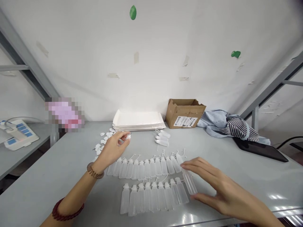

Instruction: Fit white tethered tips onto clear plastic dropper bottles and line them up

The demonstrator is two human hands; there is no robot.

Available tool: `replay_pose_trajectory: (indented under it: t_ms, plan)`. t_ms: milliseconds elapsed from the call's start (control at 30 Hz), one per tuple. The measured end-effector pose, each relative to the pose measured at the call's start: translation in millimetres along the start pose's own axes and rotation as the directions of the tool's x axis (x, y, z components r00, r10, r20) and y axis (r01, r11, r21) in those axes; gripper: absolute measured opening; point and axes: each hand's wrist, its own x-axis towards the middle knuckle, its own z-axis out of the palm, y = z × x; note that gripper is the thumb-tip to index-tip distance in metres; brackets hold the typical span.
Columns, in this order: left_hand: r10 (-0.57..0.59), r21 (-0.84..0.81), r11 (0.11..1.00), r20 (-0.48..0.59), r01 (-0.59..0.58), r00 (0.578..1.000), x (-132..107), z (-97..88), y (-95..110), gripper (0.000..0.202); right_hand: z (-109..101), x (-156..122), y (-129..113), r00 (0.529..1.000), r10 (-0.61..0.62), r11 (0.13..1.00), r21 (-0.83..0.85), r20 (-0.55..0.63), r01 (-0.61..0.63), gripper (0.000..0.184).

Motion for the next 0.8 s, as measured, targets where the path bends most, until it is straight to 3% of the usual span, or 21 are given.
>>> replay_pose_trajectory:
  t_ms: [100,200,400,533,800]
  plan:
    - [-0.019,-0.176,0.984,0.103,0.037,0.995,-7.5,-2.3,13.9,0.036,-9.0,22.4,-11.2,0.993,-0.101,0.995,-0.010,-0.059,0.101,0.057]
    - [-0.056,-0.436,0.889,0.204,0.142,0.977,-14.8,-2.3,24.2,0.032,-8.5,53.4,-16.8,0.973,-0.189,0.982,-0.005,-0.130,0.190,0.052]
    - [-0.085,-0.728,0.633,0.273,0.263,0.958,-21.0,7.1,31.3,0.027,31.4,102.3,1.7,0.900,-0.321,0.942,-0.001,-0.294,0.336,0.051]
    - [-0.078,-0.778,0.545,0.325,0.313,0.942,-24.3,14.9,32.3,0.025,53.7,101.6,7.5,0.879,-0.323,0.938,0.006,-0.350,0.347,0.053]
    - [-0.028,-0.815,0.408,0.440,0.413,0.897,-29.5,22.2,39.3,0.024,62.8,88.9,-1.3,0.892,-0.344,0.921,0.082,-0.295,0.382,0.059]
